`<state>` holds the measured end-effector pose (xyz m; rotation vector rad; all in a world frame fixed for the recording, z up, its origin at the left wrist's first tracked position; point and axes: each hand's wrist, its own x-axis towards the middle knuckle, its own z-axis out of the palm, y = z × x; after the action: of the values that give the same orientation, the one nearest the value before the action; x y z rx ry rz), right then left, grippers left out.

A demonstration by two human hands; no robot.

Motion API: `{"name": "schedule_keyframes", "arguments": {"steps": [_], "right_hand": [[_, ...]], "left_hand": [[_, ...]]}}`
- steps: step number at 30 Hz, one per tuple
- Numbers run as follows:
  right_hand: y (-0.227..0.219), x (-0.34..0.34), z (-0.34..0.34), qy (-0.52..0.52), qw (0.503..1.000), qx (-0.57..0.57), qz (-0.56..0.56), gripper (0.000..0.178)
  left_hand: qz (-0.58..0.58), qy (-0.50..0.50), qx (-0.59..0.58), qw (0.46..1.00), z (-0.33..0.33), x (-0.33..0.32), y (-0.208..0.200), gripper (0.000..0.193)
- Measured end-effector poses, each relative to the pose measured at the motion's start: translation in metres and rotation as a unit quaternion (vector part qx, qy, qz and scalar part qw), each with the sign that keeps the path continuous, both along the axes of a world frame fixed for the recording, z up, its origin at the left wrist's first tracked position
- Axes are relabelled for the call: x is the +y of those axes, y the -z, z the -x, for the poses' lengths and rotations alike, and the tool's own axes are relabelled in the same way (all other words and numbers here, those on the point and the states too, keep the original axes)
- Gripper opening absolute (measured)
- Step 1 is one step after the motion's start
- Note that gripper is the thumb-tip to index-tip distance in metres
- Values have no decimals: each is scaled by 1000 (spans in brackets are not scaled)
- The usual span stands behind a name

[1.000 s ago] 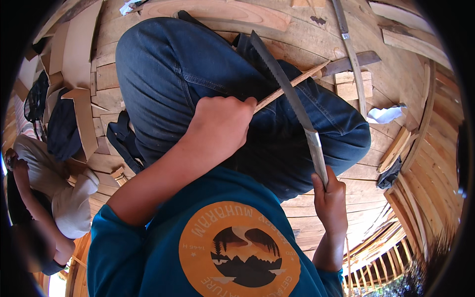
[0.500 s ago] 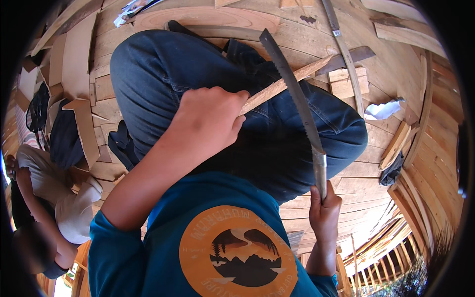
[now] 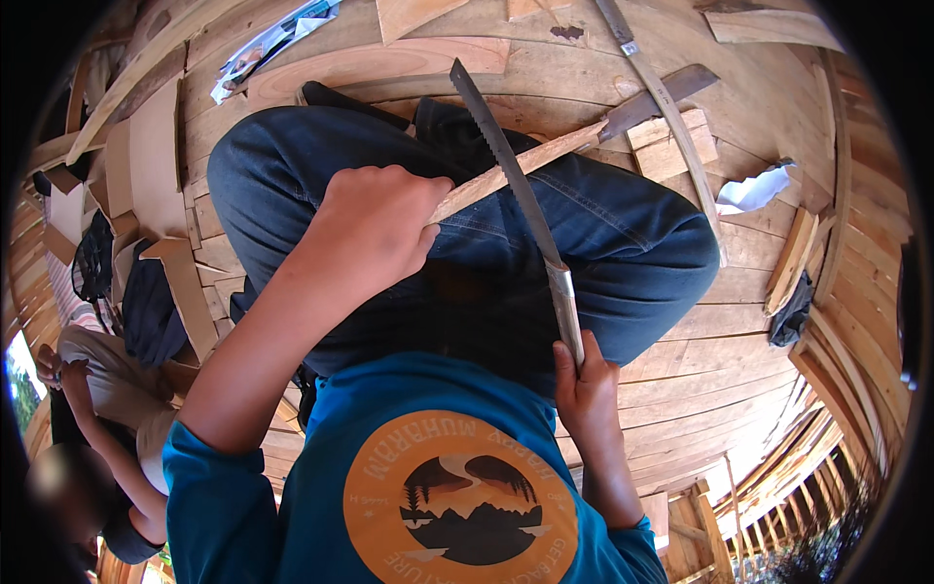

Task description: The person shaves a piece of wood using a large knife while sitting on the floor, holding the wood steady and pulling the blade towards themselves to remove thin strips.

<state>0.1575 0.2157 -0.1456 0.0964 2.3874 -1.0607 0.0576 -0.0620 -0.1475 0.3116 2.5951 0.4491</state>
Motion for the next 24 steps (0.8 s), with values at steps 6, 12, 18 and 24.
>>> {"name": "schedule_keyframes", "arguments": {"steps": [6,12,18,24], "right_hand": [[0,-1,1,-1,1000,4,9,11],[-1,-4,3,3,1000,-6,5,11],[-1,1,0,2,1000,-7,5,12],[-2,3,0,-3,1000,-13,2,12]], "left_hand": [[-13,-6,17,1000,-1,0,2,23],[-11,-3,14,1000,1,-2,3,25],[-5,-1,-3,1000,3,-4,4,32],[-7,-6,4,1000,1,-4,6,31]]}}
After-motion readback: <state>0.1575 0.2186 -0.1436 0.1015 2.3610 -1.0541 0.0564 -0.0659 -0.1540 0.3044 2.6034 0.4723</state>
